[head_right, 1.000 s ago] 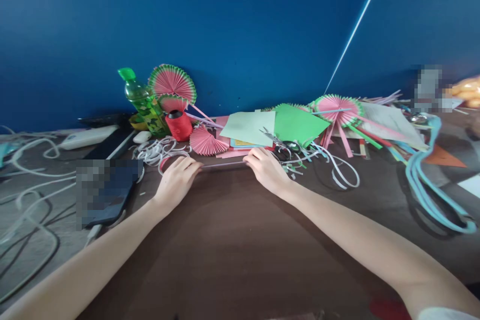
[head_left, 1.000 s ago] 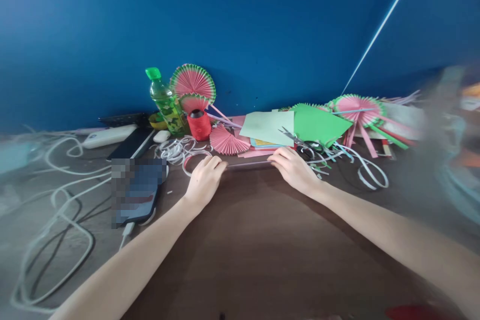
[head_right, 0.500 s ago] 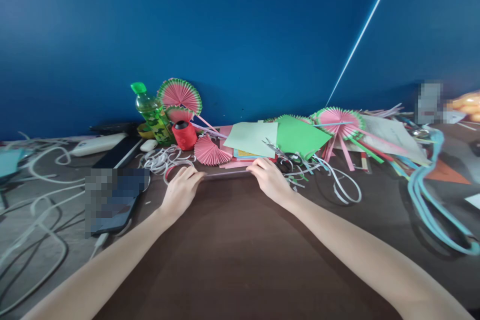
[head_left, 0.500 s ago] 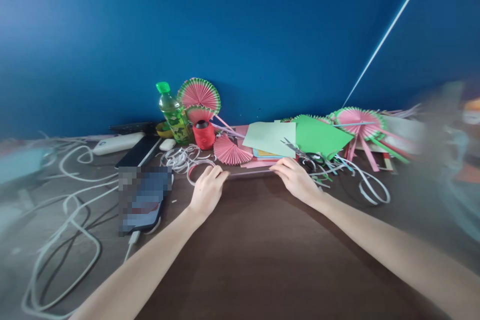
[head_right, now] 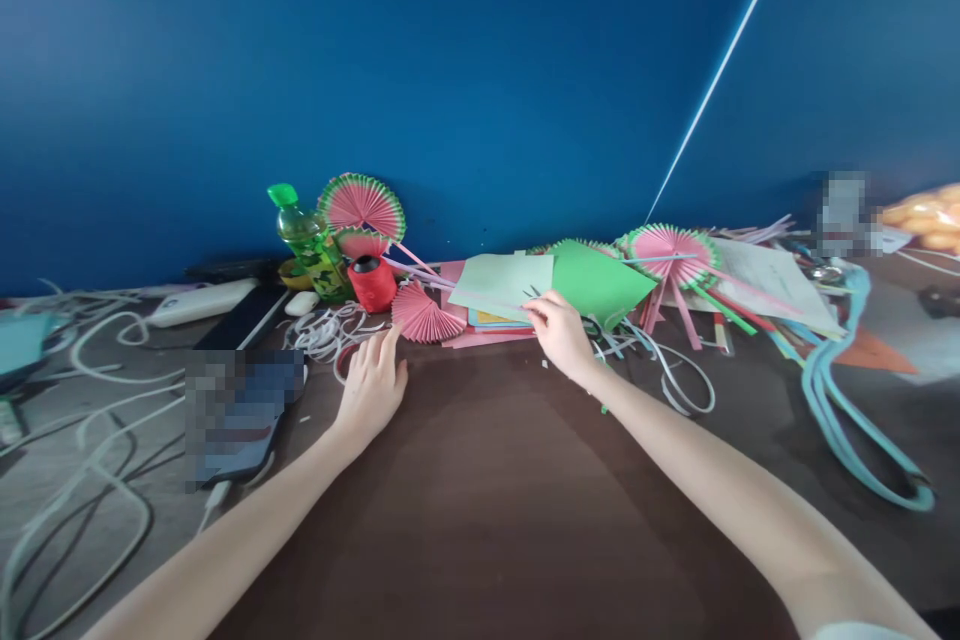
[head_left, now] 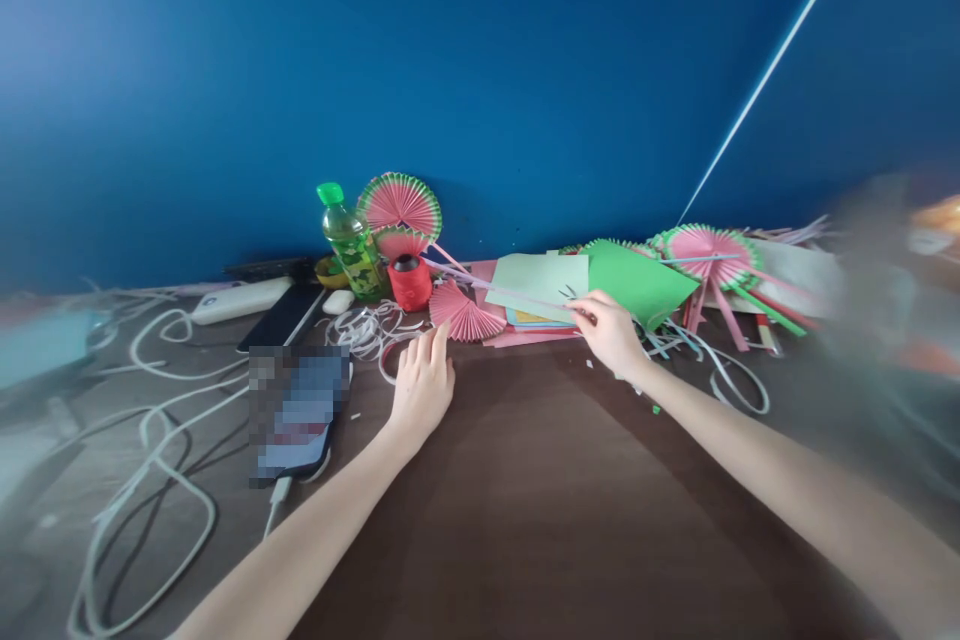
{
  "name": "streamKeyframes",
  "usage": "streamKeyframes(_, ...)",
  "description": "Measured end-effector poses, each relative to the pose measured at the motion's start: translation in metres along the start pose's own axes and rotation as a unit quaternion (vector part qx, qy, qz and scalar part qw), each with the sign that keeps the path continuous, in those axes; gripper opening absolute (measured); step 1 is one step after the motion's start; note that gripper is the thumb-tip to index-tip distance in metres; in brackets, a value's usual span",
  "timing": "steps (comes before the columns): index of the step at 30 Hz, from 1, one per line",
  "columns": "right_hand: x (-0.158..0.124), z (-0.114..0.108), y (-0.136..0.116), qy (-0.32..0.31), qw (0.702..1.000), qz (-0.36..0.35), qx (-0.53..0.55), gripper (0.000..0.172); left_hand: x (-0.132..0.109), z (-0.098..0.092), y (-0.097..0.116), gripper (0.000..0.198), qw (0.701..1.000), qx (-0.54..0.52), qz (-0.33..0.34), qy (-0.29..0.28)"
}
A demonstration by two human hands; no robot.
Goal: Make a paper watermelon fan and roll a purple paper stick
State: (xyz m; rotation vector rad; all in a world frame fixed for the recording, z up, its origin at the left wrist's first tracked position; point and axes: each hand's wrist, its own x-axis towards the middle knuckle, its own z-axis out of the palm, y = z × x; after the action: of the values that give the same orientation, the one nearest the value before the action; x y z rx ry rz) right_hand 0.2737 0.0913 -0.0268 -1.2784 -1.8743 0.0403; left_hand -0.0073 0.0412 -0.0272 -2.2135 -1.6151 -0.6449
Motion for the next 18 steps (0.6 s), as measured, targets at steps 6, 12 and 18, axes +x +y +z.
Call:
streamKeyframes(6, 0.042, 0.015, 0.017, -0.001, 0.996, 0.074, -0.053, 0.021, -0.002, 0.001, 0.000, 0.039, 0.999, 0.030, 0.008, -0.018)
streamKeyframes(12, 0.045, 0.036, 0.021, -0.024, 0.996, 0.075, -0.043, 0.030, -0.002, 0.002, 0.000, 0.037, 0.999, 0.023, -0.002, -0.032)
streamKeyframes(18, 0.035, 0.022, 0.014, -0.008, 0.997, 0.076, -0.031, 0.033, 0.000, -0.003, 0.000, 0.034, 0.999, 0.021, -0.031, -0.028)
